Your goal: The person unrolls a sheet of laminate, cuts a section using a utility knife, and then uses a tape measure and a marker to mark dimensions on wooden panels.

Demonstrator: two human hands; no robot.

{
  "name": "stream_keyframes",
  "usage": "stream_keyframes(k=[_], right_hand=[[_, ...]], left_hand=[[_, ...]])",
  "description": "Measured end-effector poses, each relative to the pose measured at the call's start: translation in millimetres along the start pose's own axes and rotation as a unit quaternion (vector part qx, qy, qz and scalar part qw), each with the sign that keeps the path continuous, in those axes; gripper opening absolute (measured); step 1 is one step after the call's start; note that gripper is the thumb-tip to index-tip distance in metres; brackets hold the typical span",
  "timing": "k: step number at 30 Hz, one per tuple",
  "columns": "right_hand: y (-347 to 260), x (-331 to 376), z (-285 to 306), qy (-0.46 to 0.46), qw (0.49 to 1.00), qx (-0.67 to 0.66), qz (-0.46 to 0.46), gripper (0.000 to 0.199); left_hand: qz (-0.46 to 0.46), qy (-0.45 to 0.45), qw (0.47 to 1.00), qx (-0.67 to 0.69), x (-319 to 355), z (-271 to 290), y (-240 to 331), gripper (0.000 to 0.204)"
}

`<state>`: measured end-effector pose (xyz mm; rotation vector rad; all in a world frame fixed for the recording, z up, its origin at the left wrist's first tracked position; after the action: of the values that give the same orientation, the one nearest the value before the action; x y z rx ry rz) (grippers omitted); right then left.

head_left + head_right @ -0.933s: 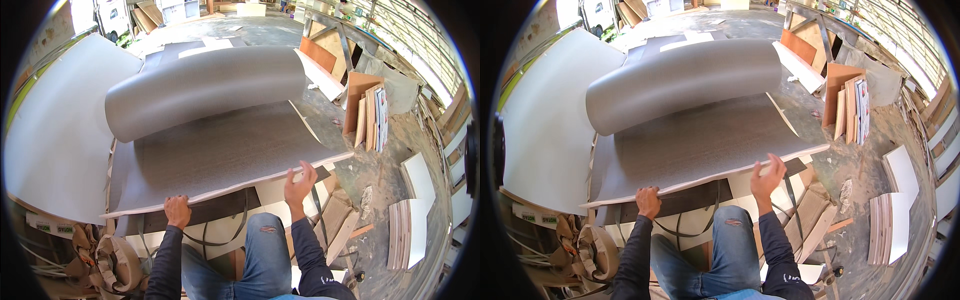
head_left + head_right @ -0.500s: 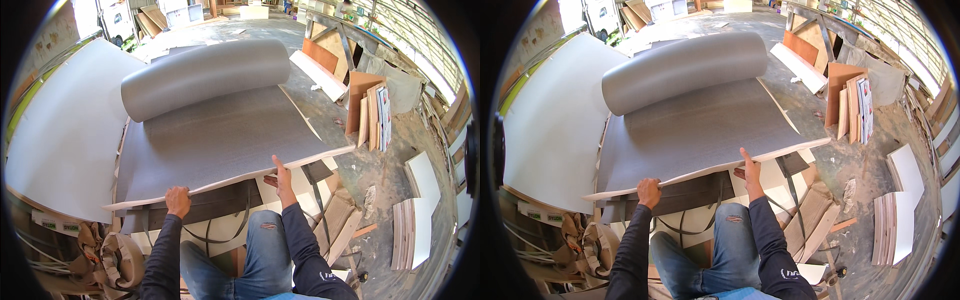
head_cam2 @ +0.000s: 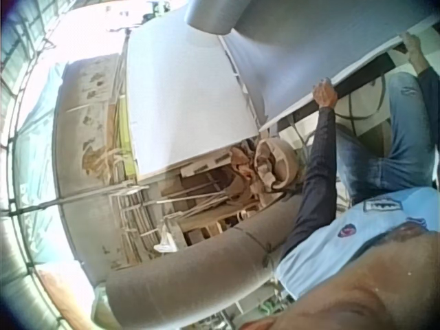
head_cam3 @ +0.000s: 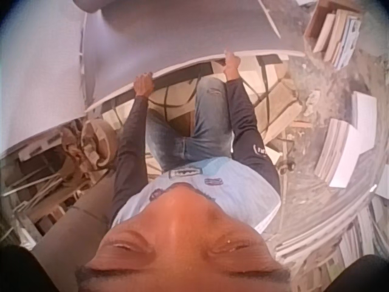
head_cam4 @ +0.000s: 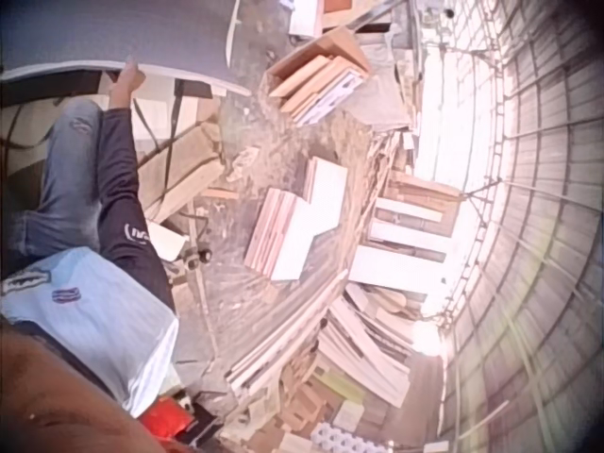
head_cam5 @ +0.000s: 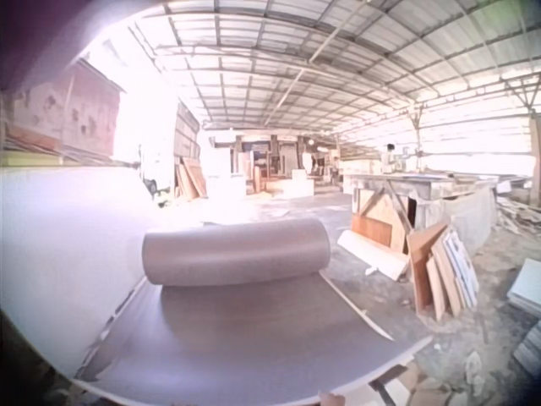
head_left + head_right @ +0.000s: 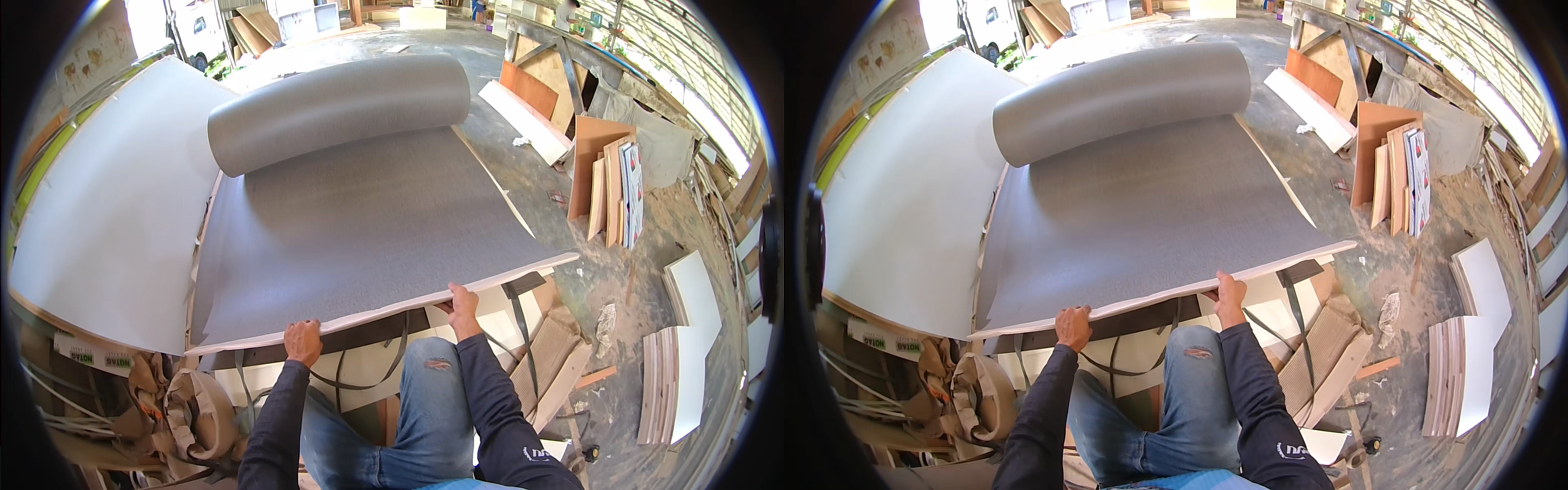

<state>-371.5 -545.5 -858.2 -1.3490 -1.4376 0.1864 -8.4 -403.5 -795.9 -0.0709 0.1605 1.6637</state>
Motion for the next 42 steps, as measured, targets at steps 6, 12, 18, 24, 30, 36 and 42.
stream_keyframes(k=[6,12,18,24,30,36,42], right_hand=[[9.9,-21.8,20.5,0.022,0.997,0.041,0.06,0.029],[-2.3,-29.6,15.4,0.012,0.988,0.048,0.148,0.026],[-21.2,20.2,6.4,-0.006,0.983,0.036,0.18,0.025],[-13.9,66.8,65.6,-0.026,0.98,0.041,0.195,0.023],[41.3,83.0,159.4,-0.002,0.989,0.068,0.135,0.029],[56.3,94.6,189.3,0.035,0.989,0.086,0.116,0.044],[-50.6,150.6,158.2,0.209,0.733,0.411,0.499,0.064]], left_hand=[[0.003,0.01,1.0,-0.008,9.2,-7.2,2.4,0.018],[0.006,0.008,1.0,-0.026,-0.3,17.7,-0.5,0.023],[-0.015,0.018,0.999,-0.027,12.3,73.0,-6.9,0.026],[-0.045,0.044,0.998,0.021,72.1,50.3,9.3,0.028],[-0.054,0.026,0.998,0.036,142.0,8.0,38.1,0.039],[-0.023,0.014,0.999,0.022,176.5,-31.2,34.0,0.035],[0.03,0.029,0.998,0.053,192.1,-50.4,29.4,0.034]])
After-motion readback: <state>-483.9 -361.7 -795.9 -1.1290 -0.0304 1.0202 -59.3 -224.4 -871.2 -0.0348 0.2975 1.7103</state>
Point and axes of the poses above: each hand's wrist, its own x-axis away from the middle knuckle, its own z-axis out of the back of the hand, y = z × x, the point moved 6 cm from there along -x, towards the middle knuckle, and after that the axes turned 2 degrees about y, right-handed, at the moved point
